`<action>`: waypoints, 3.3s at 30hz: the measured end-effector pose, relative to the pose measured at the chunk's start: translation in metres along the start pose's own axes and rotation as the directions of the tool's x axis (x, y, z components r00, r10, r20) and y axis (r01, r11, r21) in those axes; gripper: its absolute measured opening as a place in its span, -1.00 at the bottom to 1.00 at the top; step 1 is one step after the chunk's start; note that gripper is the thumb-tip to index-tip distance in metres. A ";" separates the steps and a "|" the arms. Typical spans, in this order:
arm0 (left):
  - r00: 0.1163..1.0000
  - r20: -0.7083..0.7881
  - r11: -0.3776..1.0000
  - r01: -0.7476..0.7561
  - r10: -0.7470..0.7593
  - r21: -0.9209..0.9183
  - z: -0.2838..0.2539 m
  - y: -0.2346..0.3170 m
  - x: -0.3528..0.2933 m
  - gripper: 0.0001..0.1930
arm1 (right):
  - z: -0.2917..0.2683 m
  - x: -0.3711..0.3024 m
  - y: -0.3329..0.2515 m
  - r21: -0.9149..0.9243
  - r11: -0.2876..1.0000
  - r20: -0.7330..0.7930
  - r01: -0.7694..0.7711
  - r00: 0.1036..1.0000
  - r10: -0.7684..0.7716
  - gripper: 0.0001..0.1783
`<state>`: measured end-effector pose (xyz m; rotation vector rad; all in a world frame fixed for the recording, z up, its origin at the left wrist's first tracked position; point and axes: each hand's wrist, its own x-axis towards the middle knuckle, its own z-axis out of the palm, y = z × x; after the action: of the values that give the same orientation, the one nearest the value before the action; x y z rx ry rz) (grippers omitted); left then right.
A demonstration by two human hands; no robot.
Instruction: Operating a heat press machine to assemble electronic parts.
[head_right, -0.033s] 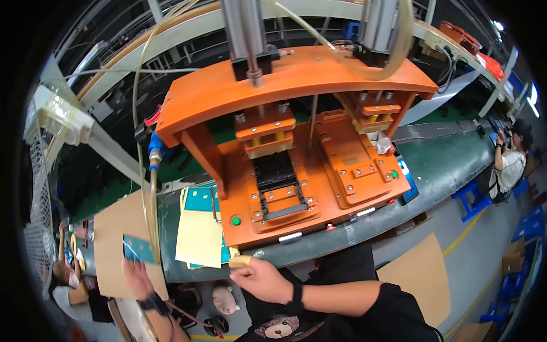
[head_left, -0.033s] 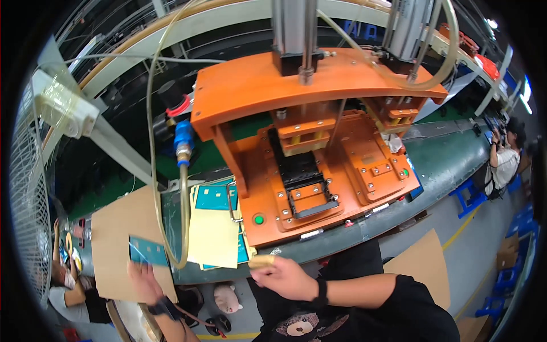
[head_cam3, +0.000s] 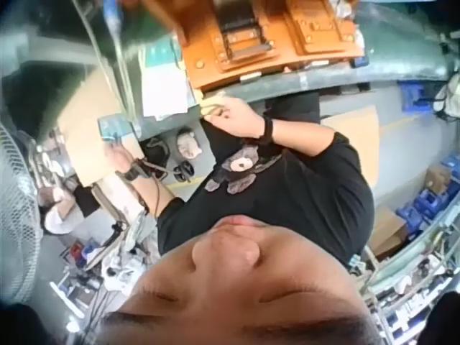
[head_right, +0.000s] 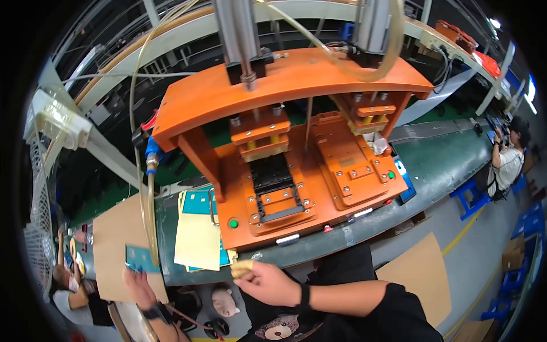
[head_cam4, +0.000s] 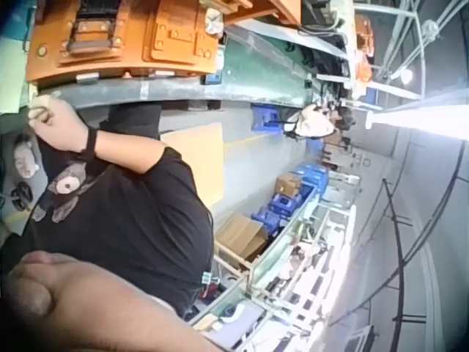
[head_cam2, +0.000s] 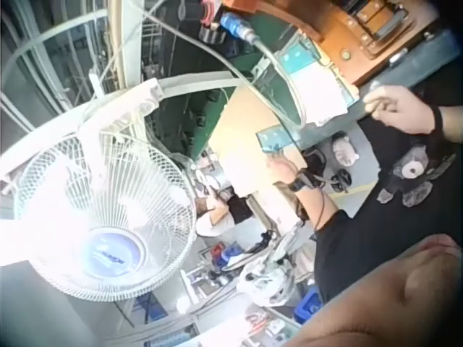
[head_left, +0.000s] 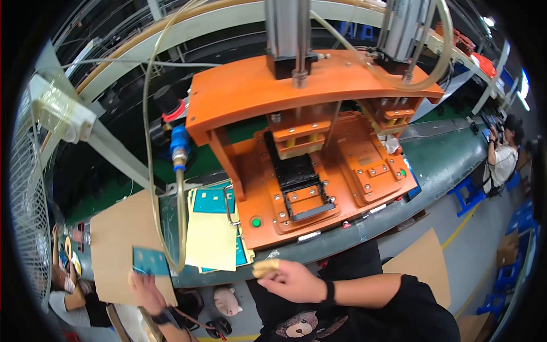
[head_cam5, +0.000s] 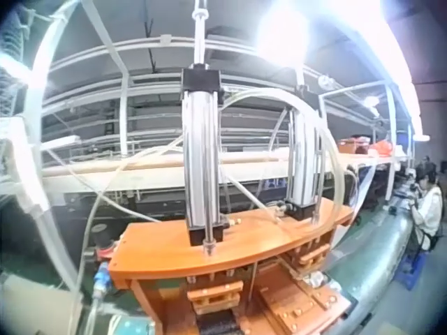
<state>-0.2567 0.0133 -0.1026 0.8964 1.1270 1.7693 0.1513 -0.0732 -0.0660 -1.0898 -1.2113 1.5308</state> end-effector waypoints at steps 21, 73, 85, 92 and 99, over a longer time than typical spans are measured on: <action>0.679 0.734 0.926 -0.283 0.010 0.249 0.298 0.026 -0.068 -0.92 | -0.156 -0.022 -0.166 -0.875 -0.066 0.329 0.480 0.488 -0.809 -0.69; 0.581 0.690 0.496 -0.486 -0.432 0.720 0.430 0.018 -0.034 -0.72 | -0.579 0.166 -0.044 -0.255 0.879 -0.232 0.402 0.857 -0.460 -0.66; 0.747 0.664 0.631 -0.499 -0.034 0.593 0.356 0.043 -0.110 -0.59 | -0.539 0.228 -0.018 -0.598 0.774 -0.277 0.210 0.851 -0.445 -0.66; 0.749 0.658 0.614 -0.485 -0.075 0.622 0.318 0.038 -0.123 -0.62 | -0.551 0.244 -0.027 -0.730 0.673 -0.248 0.116 0.873 -0.420 -0.67; 0.882 0.462 0.713 -0.264 -0.094 0.650 0.302 0.025 -0.139 -0.63 | -0.539 0.288 -0.035 -0.834 0.550 -0.195 0.039 0.912 -0.361 -0.67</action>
<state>0.0564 -0.0179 0.0059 1.7561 1.4519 1.0458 0.6091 0.3270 -0.1407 -1.6474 -1.7713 0.4697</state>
